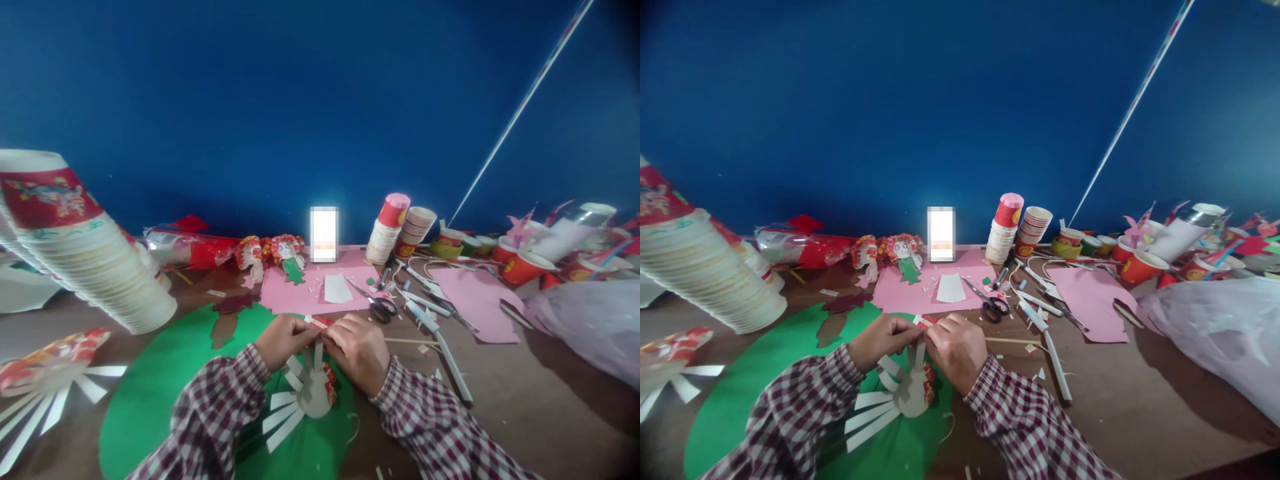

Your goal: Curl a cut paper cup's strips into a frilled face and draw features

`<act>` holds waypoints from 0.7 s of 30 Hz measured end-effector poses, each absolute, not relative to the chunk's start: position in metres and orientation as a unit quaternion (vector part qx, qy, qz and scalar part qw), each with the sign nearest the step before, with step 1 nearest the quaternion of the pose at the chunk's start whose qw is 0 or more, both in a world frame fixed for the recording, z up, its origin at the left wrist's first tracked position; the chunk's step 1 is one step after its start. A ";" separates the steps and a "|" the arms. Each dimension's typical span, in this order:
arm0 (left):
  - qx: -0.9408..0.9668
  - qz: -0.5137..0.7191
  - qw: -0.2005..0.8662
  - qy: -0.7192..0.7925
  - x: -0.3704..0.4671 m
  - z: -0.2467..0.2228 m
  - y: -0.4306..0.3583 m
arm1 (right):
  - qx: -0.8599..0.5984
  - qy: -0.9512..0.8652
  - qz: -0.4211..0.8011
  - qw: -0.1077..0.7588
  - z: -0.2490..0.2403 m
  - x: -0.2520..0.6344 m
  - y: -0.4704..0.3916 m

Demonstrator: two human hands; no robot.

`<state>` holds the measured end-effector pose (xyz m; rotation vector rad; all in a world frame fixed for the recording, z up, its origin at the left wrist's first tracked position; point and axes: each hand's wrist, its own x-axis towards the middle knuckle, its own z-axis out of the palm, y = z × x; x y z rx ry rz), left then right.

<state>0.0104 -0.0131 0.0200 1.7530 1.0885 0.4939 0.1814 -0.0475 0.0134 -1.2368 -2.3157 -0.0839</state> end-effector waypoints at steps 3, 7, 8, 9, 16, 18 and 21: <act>0.726 0.198 0.487 0.444 0.010 0.019 -0.012 | -0.455 -0.852 -0.035 0.257 0.013 0.181 -0.047; 0.733 0.191 0.478 0.445 0.008 0.018 -0.012 | -0.453 -0.853 -0.028 0.256 0.011 0.180 -0.047; 0.732 0.191 0.475 0.449 0.008 0.018 -0.012 | -0.454 -0.853 -0.024 0.256 0.010 0.180 -0.047; 0.732 0.192 0.472 0.453 0.009 0.017 -0.012 | -0.455 -0.853 -0.018 0.255 0.010 0.180 -0.046; 0.734 0.216 0.451 0.460 0.009 0.010 -0.012 | -0.474 -0.846 0.015 0.244 0.013 0.182 -0.044; 0.737 0.217 0.448 0.457 0.009 0.009 -0.012 | -0.474 -0.846 0.020 0.241 0.012 0.182 -0.044; 0.736 0.217 0.451 0.456 0.009 0.010 -0.012 | -0.472 -0.848 0.027 0.240 0.011 0.182 -0.043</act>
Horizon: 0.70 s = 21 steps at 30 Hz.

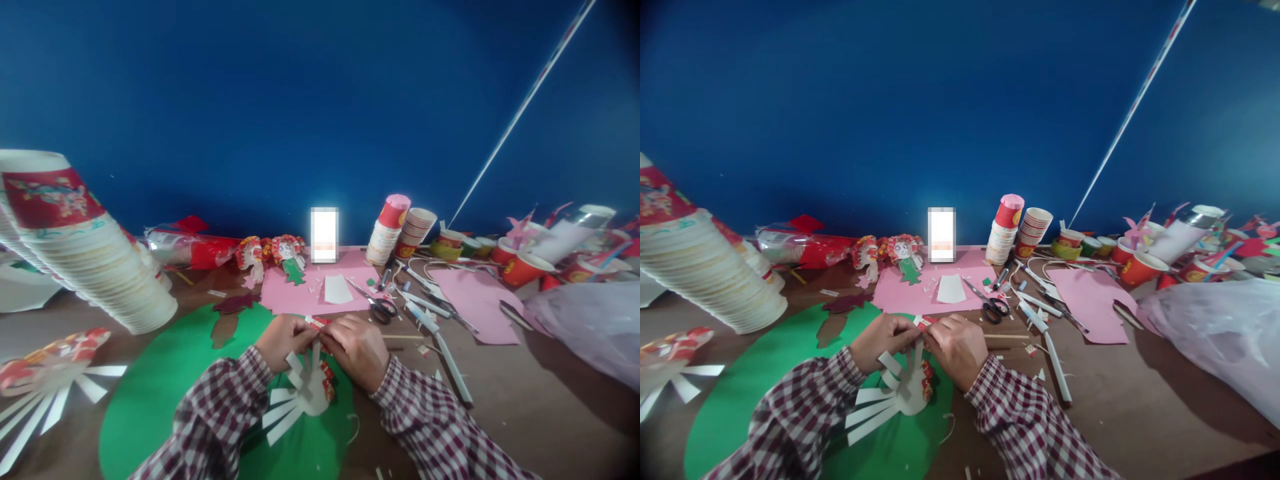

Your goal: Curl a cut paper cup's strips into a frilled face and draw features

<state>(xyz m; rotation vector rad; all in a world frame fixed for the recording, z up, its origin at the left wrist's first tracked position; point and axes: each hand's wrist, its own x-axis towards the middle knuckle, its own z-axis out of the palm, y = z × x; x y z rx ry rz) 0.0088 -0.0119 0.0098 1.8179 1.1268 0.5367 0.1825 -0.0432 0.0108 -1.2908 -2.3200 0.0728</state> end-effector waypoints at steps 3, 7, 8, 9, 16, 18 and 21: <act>0.731 0.216 0.459 0.457 0.009 0.012 -0.012 | -0.472 -0.848 0.032 0.240 0.009 0.182 -0.043; 0.727 0.218 0.462 0.459 0.009 0.013 -0.013 | -0.470 -0.848 0.042 0.241 0.009 0.182 -0.043; 0.725 0.219 0.463 0.460 0.009 0.012 -0.013 | -0.470 -0.848 0.044 0.240 0.009 0.182 -0.043; 0.723 0.221 0.465 0.461 0.009 0.012 -0.013 | -0.471 -0.848 0.046 0.239 0.009 0.182 -0.043; 0.695 0.239 0.490 0.468 0.010 0.009 -0.012 | -0.476 -0.846 0.061 0.233 0.009 0.183 -0.043; 0.690 0.247 0.496 0.466 0.011 0.010 -0.012 | -0.476 -0.845 0.065 0.236 0.008 0.183 -0.043; 0.689 0.255 0.495 0.465 0.011 0.012 -0.013 | -0.473 -0.844 0.071 0.241 0.008 0.182 -0.043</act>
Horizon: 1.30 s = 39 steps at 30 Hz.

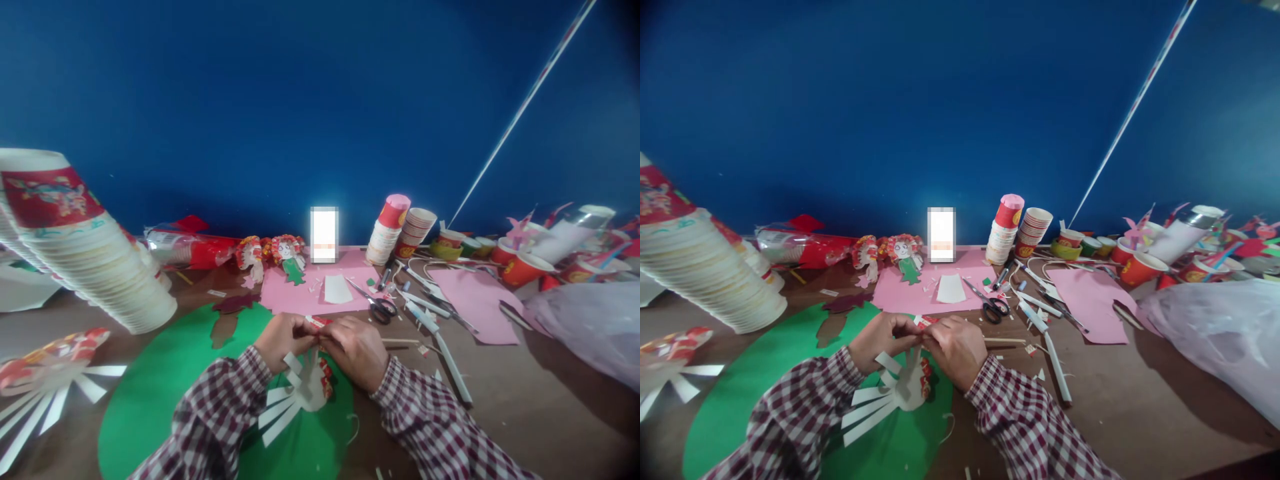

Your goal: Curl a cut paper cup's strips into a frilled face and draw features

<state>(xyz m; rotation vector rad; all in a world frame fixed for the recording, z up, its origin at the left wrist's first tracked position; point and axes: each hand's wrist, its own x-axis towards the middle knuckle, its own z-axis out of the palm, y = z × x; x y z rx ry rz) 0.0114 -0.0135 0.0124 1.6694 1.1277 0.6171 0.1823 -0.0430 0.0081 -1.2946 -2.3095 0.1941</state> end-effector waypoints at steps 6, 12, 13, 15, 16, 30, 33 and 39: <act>0.684 0.276 0.493 0.461 0.011 0.013 -0.015 | -0.476 -0.838 0.075 0.256 0.010 0.181 -0.044; 0.685 0.287 0.498 0.447 0.010 0.009 -0.014 | -0.462 -0.844 0.080 0.261 0.007 0.181 -0.044; 0.685 0.283 0.499 0.448 0.010 0.010 -0.014 | -0.460 -0.845 0.080 0.261 0.007 0.182 -0.044; 0.689 0.273 0.497 0.452 0.010 0.011 -0.014 | -0.460 -0.845 0.078 0.261 0.007 0.183 -0.043; 0.691 0.269 0.496 0.452 0.011 0.013 -0.014 | -0.461 -0.845 0.075 0.260 0.008 0.183 -0.043; 0.672 0.241 0.549 0.435 0.010 0.018 -0.010 | -0.451 -0.864 -0.017 0.225 0.013 0.182 -0.049; 0.714 0.214 0.532 0.401 0.006 0.020 -0.010 | -0.443 -0.869 -0.043 0.216 0.015 0.180 -0.050; 0.796 0.189 0.412 0.401 0.003 0.020 -0.014 | -0.440 -0.875 -0.069 0.191 0.014 0.178 -0.050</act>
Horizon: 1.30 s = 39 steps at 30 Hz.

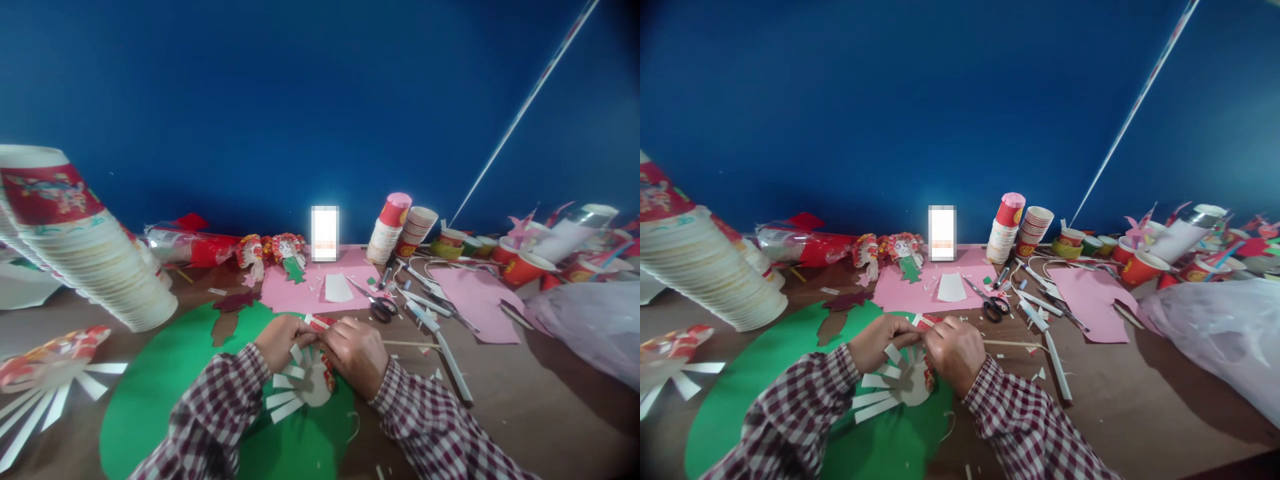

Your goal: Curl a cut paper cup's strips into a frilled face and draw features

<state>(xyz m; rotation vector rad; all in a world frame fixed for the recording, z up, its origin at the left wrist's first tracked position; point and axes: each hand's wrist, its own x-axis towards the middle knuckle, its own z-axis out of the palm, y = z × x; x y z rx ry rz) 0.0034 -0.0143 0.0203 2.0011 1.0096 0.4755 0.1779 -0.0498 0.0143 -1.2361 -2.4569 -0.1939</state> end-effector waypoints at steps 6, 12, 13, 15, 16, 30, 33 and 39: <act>0.812 0.194 0.336 0.436 0.003 0.020 -0.015 | -0.444 -0.876 -0.055 0.180 0.014 0.177 -0.050; 0.814 0.172 0.338 0.441 0.004 0.022 -0.015 | -0.462 -0.865 -0.011 0.194 0.014 0.177 -0.049; 0.812 0.171 0.342 0.442 0.004 0.023 -0.015 | -0.469 -0.860 -0.005 0.199 0.013 0.177 -0.049; 0.807 0.171 0.352 0.443 0.005 0.024 -0.015 | -0.483 -0.851 0.007 0.208 0.012 0.177 -0.049; 0.804 0.173 0.357 0.443 0.005 0.024 -0.015 | -0.487 -0.847 0.013 0.212 0.011 0.177 -0.048; 0.757 0.198 0.406 0.472 0.005 0.012 -0.014 | -0.485 -0.846 0.052 0.216 0.008 0.179 -0.046; 0.751 0.201 0.406 0.480 0.005 0.010 -0.014 | -0.477 -0.846 0.076 0.225 0.009 0.179 -0.046; 0.741 0.210 0.412 0.487 0.003 0.006 -0.012 | -0.470 -0.848 0.093 0.229 0.009 0.179 -0.046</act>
